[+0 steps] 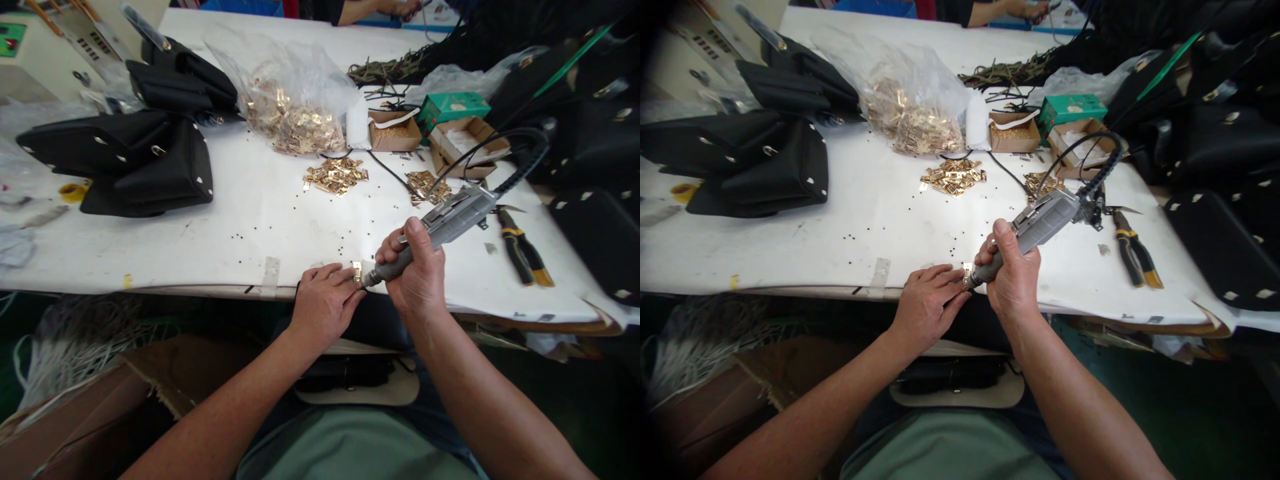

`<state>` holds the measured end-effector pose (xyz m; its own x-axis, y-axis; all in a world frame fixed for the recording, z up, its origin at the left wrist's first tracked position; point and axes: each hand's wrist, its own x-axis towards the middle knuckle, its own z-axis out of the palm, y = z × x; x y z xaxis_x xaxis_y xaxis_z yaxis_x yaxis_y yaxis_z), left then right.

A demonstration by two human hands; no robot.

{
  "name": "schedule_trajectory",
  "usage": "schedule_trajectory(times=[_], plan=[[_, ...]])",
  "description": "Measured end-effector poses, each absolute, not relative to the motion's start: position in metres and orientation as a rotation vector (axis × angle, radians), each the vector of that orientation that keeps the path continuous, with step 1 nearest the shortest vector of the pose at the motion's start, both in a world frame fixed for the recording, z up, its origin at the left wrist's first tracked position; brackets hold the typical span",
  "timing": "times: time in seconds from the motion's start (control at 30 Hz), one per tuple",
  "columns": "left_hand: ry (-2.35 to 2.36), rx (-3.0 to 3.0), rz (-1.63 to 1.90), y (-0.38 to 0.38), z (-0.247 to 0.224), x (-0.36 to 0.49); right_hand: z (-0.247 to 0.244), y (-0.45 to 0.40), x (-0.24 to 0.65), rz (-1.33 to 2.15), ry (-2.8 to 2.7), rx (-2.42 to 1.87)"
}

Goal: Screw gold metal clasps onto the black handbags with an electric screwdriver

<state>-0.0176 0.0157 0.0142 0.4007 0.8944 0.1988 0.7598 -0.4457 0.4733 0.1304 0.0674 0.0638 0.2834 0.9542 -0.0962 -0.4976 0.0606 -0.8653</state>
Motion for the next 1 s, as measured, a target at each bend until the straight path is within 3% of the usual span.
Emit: schedule_trajectory(times=[0.57,1.0], plan=[[1.436,2.402,0.595,0.015,0.014,-0.018,0.064,0.075,0.134,1.085,-0.688,-0.948],[1.440,2.439,0.531,0.015,0.019,-0.017,0.039,0.078,0.122,0.985,-0.862,-1.168]])
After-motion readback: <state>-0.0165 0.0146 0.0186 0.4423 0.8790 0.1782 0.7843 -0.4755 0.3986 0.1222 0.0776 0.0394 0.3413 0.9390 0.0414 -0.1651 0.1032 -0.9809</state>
